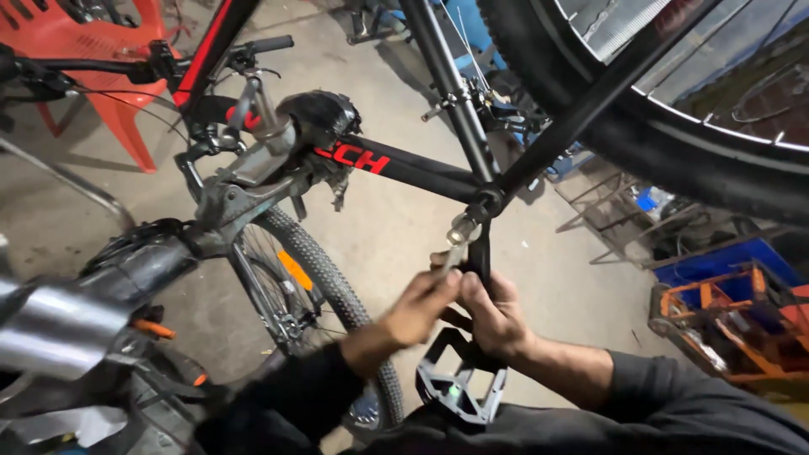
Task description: The person removes a bicycle crankset from a bike mounted on a stand, then uses a wrench to tighten the crank arm bolt. Afterward, the crankset is reinstalled onto the bike frame and secured.
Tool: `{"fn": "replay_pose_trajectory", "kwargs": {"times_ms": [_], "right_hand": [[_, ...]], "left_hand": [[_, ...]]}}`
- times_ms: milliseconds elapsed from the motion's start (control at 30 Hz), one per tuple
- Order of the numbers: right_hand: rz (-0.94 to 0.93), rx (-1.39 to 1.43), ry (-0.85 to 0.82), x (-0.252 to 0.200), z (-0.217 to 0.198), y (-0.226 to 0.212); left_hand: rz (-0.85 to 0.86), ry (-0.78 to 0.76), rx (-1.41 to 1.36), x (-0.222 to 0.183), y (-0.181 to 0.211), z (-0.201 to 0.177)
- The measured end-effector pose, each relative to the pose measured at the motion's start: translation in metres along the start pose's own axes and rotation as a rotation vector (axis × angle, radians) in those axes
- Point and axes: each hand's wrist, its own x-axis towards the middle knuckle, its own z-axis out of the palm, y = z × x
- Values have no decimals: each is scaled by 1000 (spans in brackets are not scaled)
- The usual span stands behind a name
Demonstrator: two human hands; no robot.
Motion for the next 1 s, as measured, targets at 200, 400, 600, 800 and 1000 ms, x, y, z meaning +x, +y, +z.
{"fn": "replay_pose_trajectory", "kwargs": {"times_ms": [200,400,600,800,1000], "right_hand": [[-138,-22,-118,27,-22,49],[-507,-229,-208,-2,15,-6],[-474,-745,-304,-24,21,-37],[-204,-597,-295,-25,1,2],[-116,-79,-510,-33,-16,29]], "left_hand": [[75,302,180,15,-39,-15],[-3,389,-488,73,-151,-61],[65,433,-34,-4,-29,12],[484,717,587,-66,-29,21],[638,893,901,-152,-40,63]]}}
